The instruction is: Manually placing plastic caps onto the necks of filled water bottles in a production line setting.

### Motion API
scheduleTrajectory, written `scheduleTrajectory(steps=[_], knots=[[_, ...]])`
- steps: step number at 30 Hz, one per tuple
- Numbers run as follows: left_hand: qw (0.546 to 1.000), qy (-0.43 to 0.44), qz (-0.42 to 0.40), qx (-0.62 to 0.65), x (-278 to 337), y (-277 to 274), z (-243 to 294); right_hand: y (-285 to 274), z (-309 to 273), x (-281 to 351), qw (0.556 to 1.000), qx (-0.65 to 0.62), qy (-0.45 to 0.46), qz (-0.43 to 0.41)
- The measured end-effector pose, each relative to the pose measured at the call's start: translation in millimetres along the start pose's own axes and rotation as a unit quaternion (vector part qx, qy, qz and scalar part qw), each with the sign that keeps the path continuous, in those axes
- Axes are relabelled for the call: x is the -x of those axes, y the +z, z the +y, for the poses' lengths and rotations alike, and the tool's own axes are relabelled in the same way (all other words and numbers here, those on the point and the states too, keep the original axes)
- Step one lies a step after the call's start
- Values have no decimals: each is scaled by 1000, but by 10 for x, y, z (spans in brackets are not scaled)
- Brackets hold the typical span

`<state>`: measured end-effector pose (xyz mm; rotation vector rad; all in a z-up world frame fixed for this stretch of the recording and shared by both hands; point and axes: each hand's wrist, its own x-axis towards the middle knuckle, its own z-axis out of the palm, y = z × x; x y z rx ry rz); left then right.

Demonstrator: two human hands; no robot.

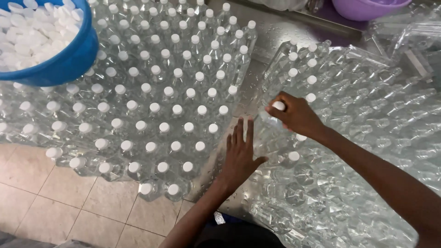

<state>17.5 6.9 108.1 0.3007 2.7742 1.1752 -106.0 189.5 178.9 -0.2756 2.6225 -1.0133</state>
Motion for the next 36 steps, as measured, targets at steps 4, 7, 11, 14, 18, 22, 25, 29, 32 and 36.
scheduleTrajectory(steps=[4,7,11,14,18,22,25,29,32,36], knots=[[999,9,-42,-16,404,159,-424,459,814,-1038,991,33,-108,69],[952,65,180,-240,700,421,-998,721,1133,-1728,982,87,-120,115],[952,-3,226,-205,934,268,-1188,1010,1196,-2355,979,12,-143,141],[952,-14,217,-217,965,280,-1301,1205,1047,-2567,979,-29,-154,132],[956,9,236,-174,937,186,-1274,1235,969,-2604,985,-35,-145,92],[950,9,241,-199,915,272,-1275,629,756,-2121,993,-48,-92,-63],[942,7,279,-184,942,275,-1248,123,1041,-1940,987,69,-146,-5],[941,56,311,-123,949,350,-1127,-342,2051,-2120,882,424,-131,159],[958,90,259,-82,892,526,-1089,-142,2231,-2026,883,451,-67,111],[976,133,172,13,713,667,-956,215,1832,-1803,900,397,-83,157]])
